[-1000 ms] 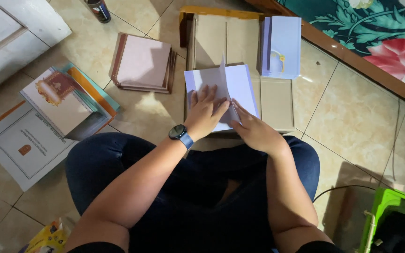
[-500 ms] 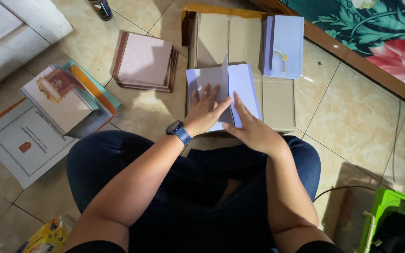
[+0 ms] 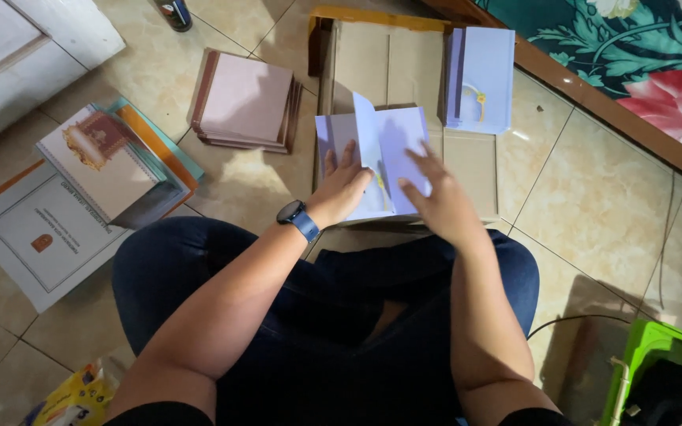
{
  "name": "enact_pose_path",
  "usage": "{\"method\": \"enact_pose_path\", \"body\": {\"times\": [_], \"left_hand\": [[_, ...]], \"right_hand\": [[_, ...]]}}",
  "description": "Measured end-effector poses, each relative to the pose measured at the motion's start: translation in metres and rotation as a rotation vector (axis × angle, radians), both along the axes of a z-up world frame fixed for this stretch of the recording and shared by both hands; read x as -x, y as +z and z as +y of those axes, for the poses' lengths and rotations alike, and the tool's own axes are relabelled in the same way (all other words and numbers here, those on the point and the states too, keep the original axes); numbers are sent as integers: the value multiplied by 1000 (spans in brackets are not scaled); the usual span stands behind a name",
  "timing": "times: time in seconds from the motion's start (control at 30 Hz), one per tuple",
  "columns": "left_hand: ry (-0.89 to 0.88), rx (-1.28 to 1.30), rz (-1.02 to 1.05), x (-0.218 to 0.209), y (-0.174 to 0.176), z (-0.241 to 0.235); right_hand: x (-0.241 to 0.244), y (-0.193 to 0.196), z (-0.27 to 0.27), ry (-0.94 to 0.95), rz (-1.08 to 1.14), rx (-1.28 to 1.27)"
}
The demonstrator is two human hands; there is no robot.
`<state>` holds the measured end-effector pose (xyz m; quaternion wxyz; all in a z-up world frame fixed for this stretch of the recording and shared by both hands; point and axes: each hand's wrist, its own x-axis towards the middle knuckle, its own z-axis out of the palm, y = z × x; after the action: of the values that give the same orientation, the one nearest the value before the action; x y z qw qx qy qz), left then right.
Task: Folding white papers and inserting them into light blue folders while sitting on the floor.
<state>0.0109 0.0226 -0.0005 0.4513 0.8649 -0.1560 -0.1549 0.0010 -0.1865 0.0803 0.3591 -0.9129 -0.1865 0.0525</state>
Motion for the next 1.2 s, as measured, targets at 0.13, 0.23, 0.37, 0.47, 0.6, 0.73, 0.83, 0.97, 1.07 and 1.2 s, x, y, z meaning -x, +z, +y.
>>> {"method": "enact_pose_path", "body": {"times": [0.13,0.23,0.37,0.47,0.6,0.73,0.83,0.97,1.07,1.2], "left_hand": [[94,74,116,2,16,-5],[113,-1,86,0,24,-6],[36,-4,41,-4,8,1],[57,111,99,-2,16,6],[249,155,163,-3,-14,1],[482,304,-330,-3,-6,-3],[327,-416,-635,-12,-32,-5],[248,-500,-613,-9,-39,-11],[266,-505,-521,-3,-33,-14],[248,-566,-467,-3,-27,-15]], "right_hand": [[-4,-20,9,126,160,-77],[-10,-32,6,207,104,51],[-10,-30,2,219,176,71],[-10,-30,-1,221,207,65],[-10,-23,3,260,204,90],[-11,-30,5,291,162,94],[-12,-53,2,313,93,173],[-5,-62,10,310,-178,312],[-2,-64,11,324,-276,385],[-33,-78,21,353,-453,436]]}}
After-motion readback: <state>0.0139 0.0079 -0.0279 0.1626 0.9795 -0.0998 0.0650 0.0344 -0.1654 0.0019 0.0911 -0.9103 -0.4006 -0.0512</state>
